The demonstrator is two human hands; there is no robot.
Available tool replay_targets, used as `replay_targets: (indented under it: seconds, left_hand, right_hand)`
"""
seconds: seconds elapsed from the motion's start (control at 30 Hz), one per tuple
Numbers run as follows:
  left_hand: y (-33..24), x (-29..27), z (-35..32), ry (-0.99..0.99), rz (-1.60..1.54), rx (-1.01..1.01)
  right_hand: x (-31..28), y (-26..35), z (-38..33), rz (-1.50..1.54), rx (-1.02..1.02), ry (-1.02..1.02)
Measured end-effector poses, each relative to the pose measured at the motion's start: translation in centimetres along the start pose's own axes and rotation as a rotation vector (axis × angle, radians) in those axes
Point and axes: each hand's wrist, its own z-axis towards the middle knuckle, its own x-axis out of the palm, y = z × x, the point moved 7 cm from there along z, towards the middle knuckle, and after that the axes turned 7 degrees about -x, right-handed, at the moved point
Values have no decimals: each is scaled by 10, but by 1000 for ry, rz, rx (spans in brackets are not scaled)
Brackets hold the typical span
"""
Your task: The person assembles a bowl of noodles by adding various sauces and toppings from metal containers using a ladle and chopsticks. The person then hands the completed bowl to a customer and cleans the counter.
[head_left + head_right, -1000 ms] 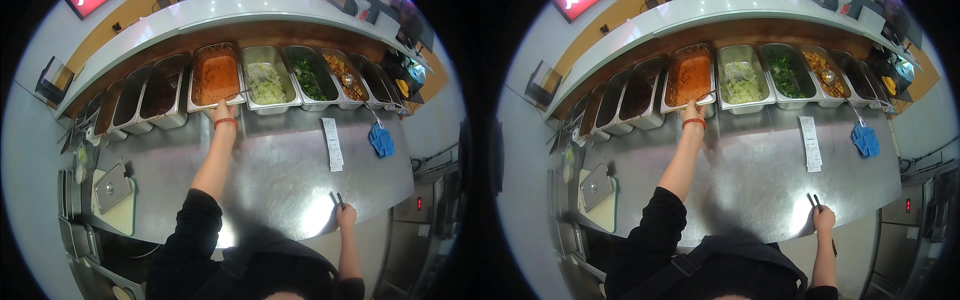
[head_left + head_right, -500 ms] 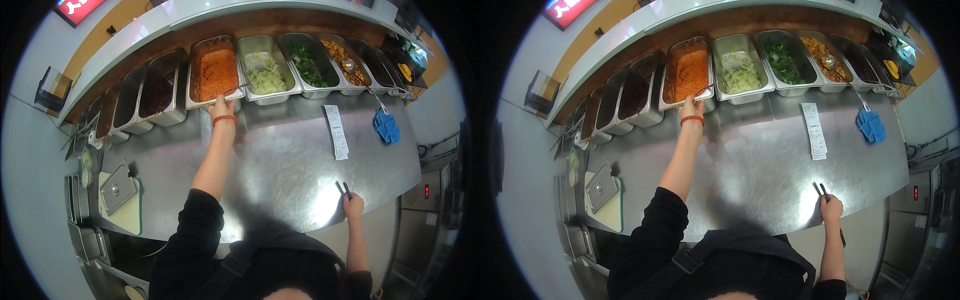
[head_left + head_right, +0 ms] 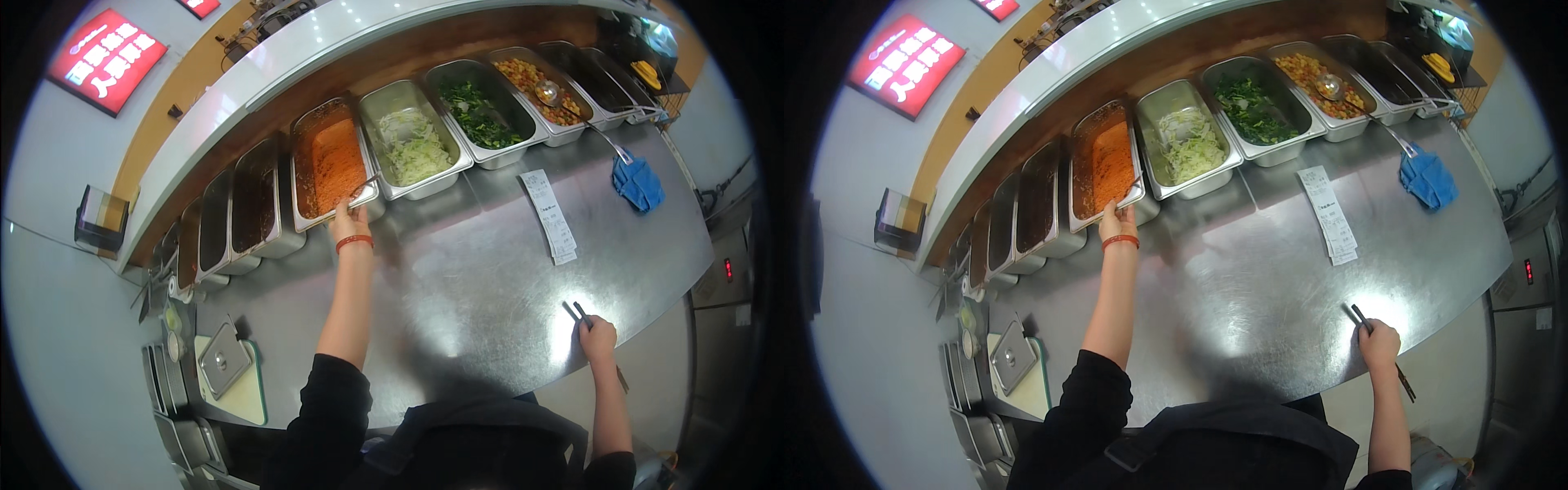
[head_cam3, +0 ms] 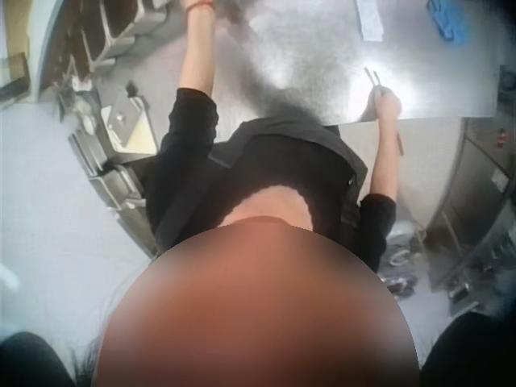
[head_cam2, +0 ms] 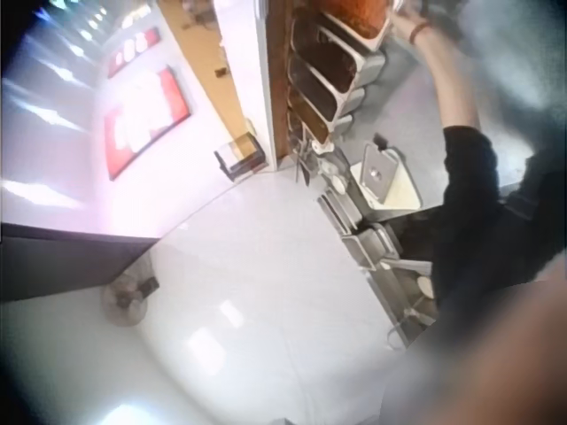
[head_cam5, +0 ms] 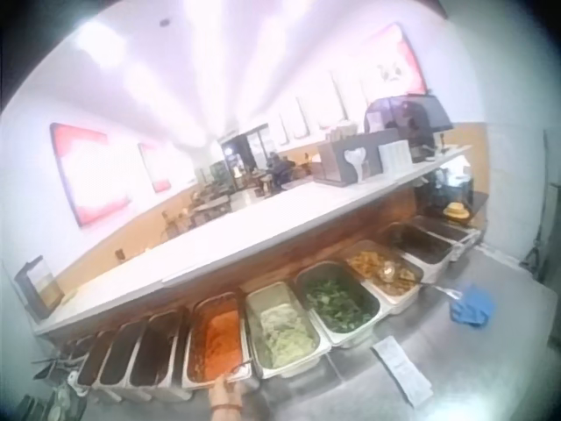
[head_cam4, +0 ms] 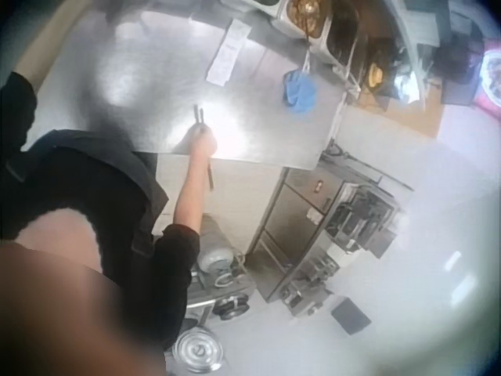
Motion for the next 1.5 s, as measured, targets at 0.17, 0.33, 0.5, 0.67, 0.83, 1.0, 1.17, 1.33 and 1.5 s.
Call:
replay_targets:
  seconds: [0.17, 0.33, 0.5, 0.67, 0.83, 1.0, 1.17, 1.33, 1.5]
  left_hand:
    - [-2, 6, 2, 101, -33, 32]
    - [-2, 0, 10, 86, 3, 27]
    - [-1, -1, 16, 121, -34, 36]
    - [-1, -1, 14, 119, -21, 39]
    - [0, 1, 8, 95, -12, 51]
    - [2, 0, 7, 73, -20, 22]
    - [4, -1, 9, 47, -13, 21]
    - [6, 2, 8, 66, -19, 26]
    - [4, 6, 0, 100, -12, 90]
  right_hand:
    - [3, -3, 0, -3, -10, 24]
    - [4, -3, 1, 14, -13, 26]
    - [4, -4, 0, 14, -35, 14]
    - [5, -5, 0, 23, -40, -10]
    - [5, -5, 0, 23, -50, -3]
    - [5, -4, 0, 31, -38, 0]
    - [5, -5, 1, 2, -31, 16]
    - [7, -6, 0, -4, -26, 19]
    - [7, -4, 1, -13, -87, -2]
